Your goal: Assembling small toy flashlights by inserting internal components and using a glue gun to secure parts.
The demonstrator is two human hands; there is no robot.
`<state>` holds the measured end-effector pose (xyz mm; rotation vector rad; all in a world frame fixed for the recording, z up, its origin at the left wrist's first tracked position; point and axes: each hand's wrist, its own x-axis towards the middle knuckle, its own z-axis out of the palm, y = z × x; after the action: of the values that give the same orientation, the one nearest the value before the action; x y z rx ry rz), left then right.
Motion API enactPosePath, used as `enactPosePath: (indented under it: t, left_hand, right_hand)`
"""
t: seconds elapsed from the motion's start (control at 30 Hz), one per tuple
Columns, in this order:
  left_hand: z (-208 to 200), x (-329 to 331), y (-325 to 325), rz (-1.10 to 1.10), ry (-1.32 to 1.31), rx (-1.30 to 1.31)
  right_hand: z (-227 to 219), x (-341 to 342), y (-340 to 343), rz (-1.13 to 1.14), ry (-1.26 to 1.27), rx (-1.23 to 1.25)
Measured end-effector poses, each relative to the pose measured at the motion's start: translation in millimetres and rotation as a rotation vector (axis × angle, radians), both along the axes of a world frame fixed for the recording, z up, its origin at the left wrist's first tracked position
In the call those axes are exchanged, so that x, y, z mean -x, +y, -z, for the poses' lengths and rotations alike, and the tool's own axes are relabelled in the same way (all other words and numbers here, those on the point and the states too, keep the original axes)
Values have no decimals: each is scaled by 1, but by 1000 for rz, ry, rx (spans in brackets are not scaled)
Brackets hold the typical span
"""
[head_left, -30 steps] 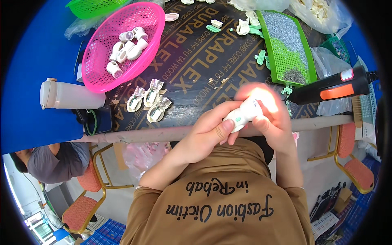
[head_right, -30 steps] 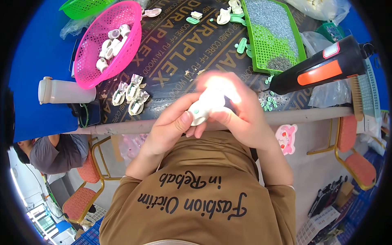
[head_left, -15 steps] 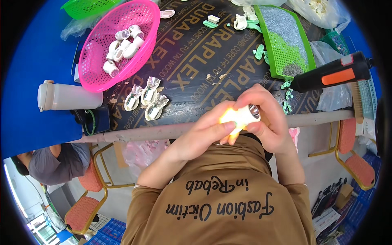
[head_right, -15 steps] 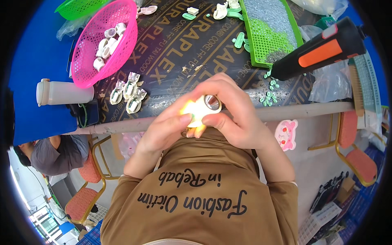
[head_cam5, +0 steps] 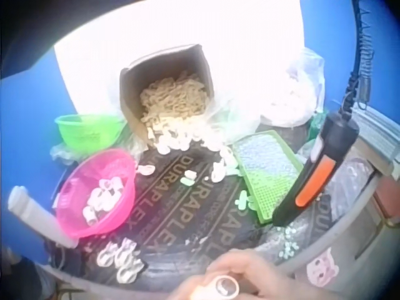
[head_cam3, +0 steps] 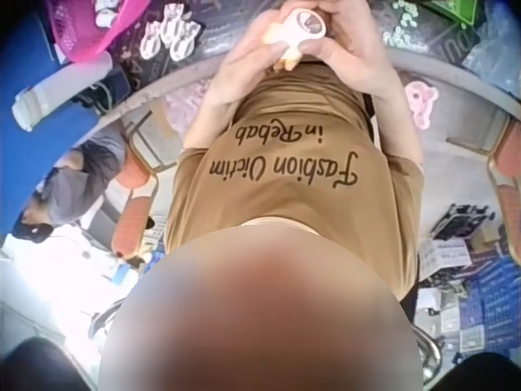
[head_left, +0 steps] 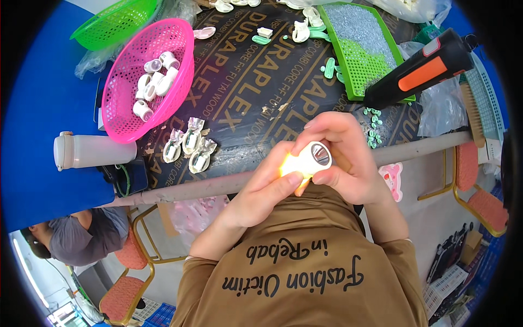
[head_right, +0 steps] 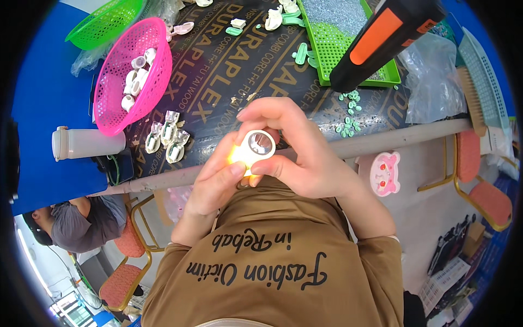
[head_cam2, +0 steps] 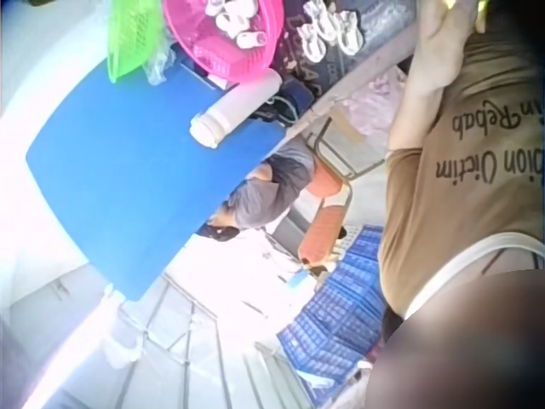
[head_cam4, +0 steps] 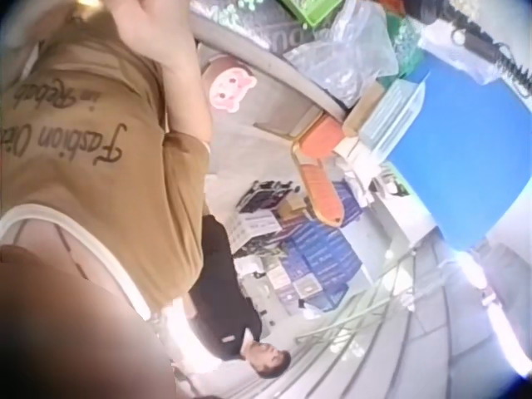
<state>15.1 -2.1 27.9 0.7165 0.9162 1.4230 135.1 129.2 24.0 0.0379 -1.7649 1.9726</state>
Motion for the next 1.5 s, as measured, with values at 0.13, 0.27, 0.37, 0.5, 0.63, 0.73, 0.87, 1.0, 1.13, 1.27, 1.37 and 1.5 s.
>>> enactPosePath:
  t: [0.13, 0.27, 0.37, 0.5, 0.63, 0.73, 0.87, 1.0, 1.13, 1.27, 1.37, 1.5]
  left_hand:
    - [-7, 2, 1, 59, -51, 55]
    - [-5, 1, 3, 21, -63, 44]
    - [2, -1, 2, -37, -13, 53]
    - [2, -3, 0, -87, 90, 69]
    - [1, 1, 0, -26, -76, 81]
    - [0, 0, 6, -463, 1000, -259]
    - [3, 1, 2, -684, 1242, -421]
    - [-1, 1, 6, -726, 1267, -487]
    - [-2, 1, 6, -753, 1280, -487]
    - [3, 1, 7, -772, 1303, -542]
    - [2, 1, 7, -786, 1250, -564]
    - [1, 2, 9, -823, 1272, -569]
  right_hand:
    - [-3, 0, -1, 19, -14, 124]
    - [-5, 2, -3, 21, -32, 176]
    - [-5, 4, -4, 17, -34, 162]
    - [-4, 5, -6, 24, -42, 161]
    - [-7, 5, -7, 39, -52, 206]
    - [-7, 2, -4, 139, -6, 37]
    - [-13, 3, -3, 364, -21, -487]
    - [-14, 2, -10, 433, -3, -570]
    - [-13, 3, -11, 458, 31, -633]
    - [-15, 2, -12, 483, 42, -656]
    - [-21, 2, -12, 488, 58, -678]
    - [-22, 4, -13, 502, 77, -714]
